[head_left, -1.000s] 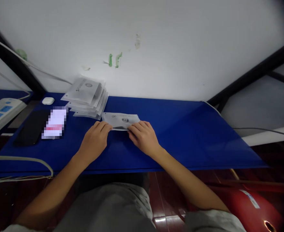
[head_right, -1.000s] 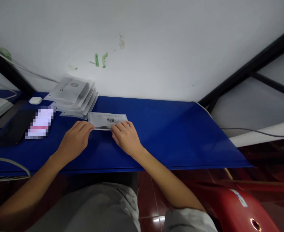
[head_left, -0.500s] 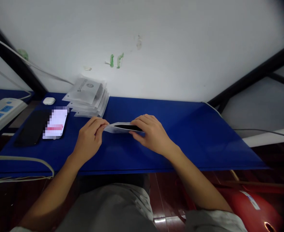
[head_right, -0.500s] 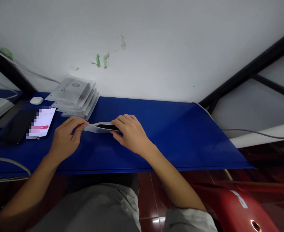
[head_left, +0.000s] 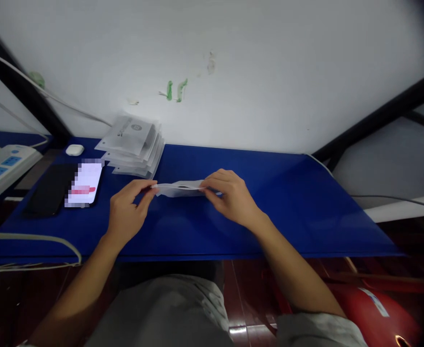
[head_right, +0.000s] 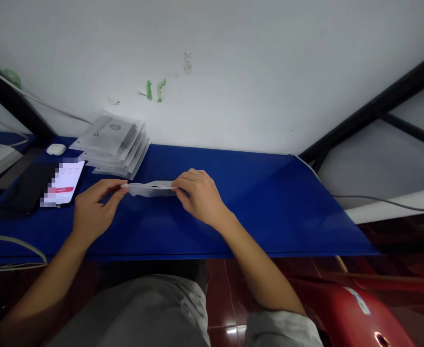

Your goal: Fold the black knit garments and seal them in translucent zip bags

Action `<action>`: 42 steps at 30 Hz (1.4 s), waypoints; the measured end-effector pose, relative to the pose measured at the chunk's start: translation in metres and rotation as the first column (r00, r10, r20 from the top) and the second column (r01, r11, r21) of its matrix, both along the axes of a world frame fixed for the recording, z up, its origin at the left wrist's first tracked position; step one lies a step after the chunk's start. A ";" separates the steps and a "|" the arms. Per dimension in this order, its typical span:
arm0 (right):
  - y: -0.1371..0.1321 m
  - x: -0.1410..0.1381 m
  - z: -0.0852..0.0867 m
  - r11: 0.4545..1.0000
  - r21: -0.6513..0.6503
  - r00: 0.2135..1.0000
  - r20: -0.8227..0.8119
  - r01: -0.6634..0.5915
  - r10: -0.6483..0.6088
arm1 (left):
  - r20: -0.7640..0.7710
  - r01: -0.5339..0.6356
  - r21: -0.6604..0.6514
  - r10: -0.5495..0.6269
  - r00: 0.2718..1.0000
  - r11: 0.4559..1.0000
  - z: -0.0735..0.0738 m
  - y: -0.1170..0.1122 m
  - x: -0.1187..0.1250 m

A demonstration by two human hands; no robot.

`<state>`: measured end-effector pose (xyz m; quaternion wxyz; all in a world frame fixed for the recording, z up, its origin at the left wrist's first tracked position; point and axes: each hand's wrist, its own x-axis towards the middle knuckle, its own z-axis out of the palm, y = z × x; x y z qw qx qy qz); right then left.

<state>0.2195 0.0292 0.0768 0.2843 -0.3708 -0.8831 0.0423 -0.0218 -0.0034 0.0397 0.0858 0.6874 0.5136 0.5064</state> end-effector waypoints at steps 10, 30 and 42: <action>0.005 0.003 0.002 0.999 -0.032 0.999 -0.034 0.034 -0.035 | 0.029 -0.056 0.026 0.055 0.998 0.998 -0.006 0.002 -0.003; -0.002 -0.059 0.013 0.994 -0.004 0.984 0.138 -0.110 0.109 | -0.218 0.045 0.154 -0.010 0.976 0.987 -0.006 0.004 -0.007; 0.002 -0.070 0.013 0.985 0.012 0.969 0.182 -0.170 0.165 | -0.177 0.060 0.153 -0.032 0.984 0.986 -0.009 -0.001 -0.001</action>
